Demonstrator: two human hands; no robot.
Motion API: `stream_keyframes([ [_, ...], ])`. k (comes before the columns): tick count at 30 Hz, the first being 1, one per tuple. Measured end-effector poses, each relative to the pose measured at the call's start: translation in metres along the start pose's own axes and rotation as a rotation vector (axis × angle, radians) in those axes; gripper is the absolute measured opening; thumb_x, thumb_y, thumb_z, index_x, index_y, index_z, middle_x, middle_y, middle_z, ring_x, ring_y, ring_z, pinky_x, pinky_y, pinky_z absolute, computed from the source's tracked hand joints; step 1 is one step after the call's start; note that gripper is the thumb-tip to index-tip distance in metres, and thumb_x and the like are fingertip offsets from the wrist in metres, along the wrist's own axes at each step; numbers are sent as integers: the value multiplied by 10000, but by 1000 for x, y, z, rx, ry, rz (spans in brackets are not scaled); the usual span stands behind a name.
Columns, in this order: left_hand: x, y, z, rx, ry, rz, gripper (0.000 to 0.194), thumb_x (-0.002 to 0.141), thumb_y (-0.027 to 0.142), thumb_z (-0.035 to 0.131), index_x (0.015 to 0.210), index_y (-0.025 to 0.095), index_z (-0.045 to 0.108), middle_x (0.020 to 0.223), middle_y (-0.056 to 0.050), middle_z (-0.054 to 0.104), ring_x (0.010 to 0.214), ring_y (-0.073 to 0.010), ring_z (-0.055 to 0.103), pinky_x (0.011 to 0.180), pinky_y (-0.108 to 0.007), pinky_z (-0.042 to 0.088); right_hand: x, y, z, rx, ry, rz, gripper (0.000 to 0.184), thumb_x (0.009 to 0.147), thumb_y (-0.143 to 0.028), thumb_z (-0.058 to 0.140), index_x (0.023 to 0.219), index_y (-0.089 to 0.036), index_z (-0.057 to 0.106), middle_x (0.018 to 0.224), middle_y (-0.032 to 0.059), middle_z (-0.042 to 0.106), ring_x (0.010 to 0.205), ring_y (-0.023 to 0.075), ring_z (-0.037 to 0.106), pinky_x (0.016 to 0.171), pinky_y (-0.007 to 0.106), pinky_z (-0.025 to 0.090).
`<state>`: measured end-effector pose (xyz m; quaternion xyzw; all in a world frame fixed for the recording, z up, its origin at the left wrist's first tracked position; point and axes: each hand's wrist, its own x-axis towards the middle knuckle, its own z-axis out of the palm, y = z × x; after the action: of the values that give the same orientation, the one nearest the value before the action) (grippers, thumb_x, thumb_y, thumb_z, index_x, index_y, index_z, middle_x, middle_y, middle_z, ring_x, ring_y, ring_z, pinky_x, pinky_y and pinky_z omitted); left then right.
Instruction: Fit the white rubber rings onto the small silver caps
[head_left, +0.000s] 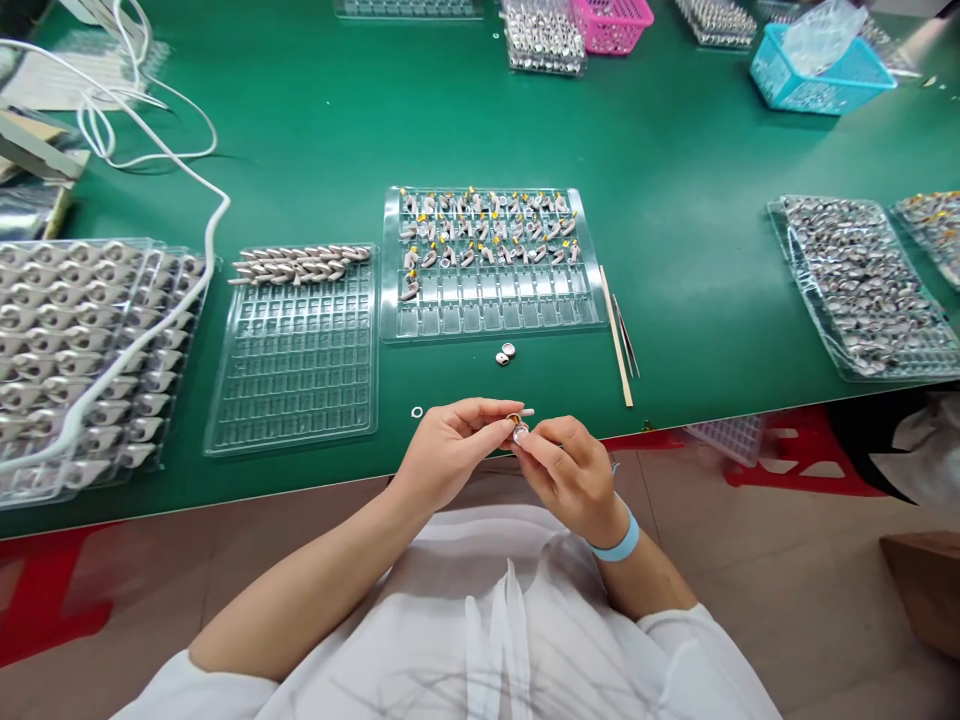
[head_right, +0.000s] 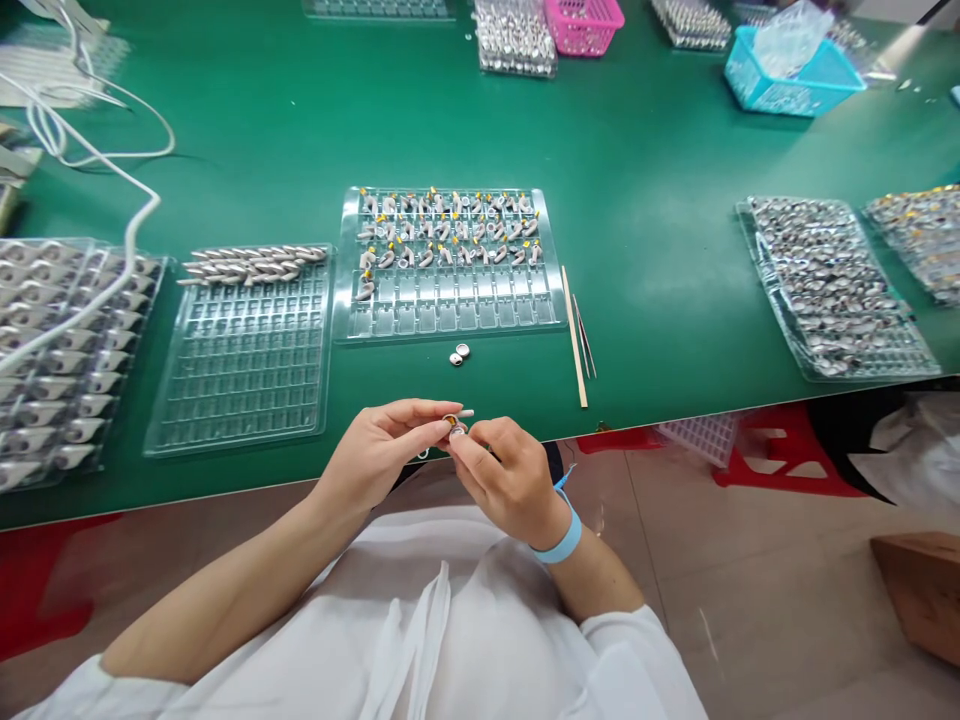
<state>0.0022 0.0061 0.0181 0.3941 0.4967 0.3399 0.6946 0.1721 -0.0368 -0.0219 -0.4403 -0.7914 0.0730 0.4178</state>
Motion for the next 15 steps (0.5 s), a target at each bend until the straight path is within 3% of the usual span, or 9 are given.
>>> stream_keyframes([
  [2,0,-1,1,-15,-2,-13,212,752,277,755,930,162,775,910,-61,780,775,-158,707,729,-244,600,2,-2,1,44,43,47,328,842,-80,643,1128,-225,573,903,63,642,812,170,618,707,304,562],
  [5,-1,-2,2,-11,4,-16,232,742,284,762,932,153,774,912,-70,782,787,-174,716,745,-264,606,5,-7,0,191,100,233,234,847,-93,628,1035,-230,598,895,46,647,800,159,634,704,299,573],
  [9,-1,-5,3,16,24,6,247,738,300,756,932,147,772,934,-82,780,825,-203,726,748,-289,611,6,-11,-1,391,66,480,121,857,-133,615,935,-225,614,886,33,647,772,145,634,632,260,571],
  [15,0,-10,3,16,32,25,230,728,303,753,884,134,757,884,-80,776,781,-191,724,725,-282,610,1,-14,5,436,90,495,210,853,-115,616,1027,-231,630,915,28,676,780,140,654,679,266,582],
])
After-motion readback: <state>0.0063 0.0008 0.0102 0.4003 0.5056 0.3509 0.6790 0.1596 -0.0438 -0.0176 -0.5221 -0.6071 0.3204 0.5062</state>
